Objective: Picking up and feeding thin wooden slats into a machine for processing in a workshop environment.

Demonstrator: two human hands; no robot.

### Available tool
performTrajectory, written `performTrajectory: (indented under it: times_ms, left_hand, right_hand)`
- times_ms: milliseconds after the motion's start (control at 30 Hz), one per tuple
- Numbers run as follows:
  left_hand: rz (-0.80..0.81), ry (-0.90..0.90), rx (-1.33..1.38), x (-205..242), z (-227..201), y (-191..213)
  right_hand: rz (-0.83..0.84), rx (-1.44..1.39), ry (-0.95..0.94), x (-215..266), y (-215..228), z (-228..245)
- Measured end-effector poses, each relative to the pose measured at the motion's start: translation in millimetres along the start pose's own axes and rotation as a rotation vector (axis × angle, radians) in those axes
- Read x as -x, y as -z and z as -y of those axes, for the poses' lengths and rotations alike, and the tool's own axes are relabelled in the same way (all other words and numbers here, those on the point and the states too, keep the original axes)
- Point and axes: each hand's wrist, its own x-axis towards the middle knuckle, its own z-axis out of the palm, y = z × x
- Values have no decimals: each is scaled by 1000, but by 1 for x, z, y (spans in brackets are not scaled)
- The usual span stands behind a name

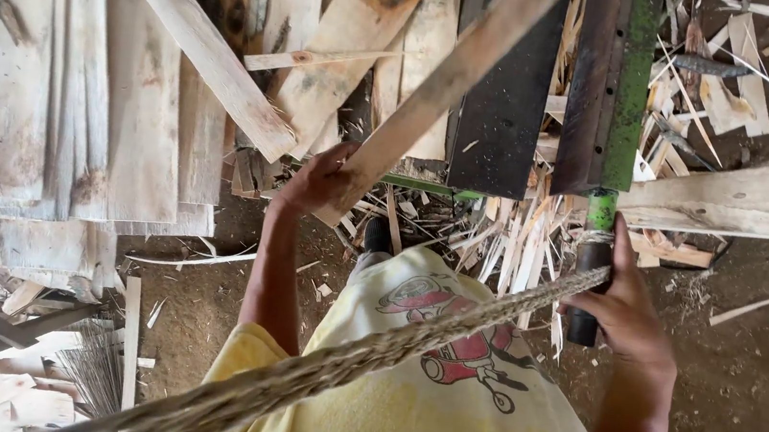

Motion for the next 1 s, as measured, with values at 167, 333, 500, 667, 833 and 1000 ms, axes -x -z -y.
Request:
performTrajectory:
  times_ms: [167,333,500,667,833,1000]
  left_hand:
    - [190,339,-866,-67,107,9]
    - [-10,126,-801,-123,28,44]
    - [-8,132,-867,-191,29,67]
    - [25,91,-884,-220,44,92]
    - [70,139,-850,-234,41,101]
    - [4,161,-863,-226,8,101]
  right_hand:
    - [-80,714,-133,-6,-3,-8]
    - [-194,794,-301,-14,-24,-11]
    - [-317,956,-284,-14,-26,-43]
    - [-213,947,-72,10,-29,16]
    - [-319,953,-207,12,-39,60]
    - [-297,974,-109,-16,1,-107]
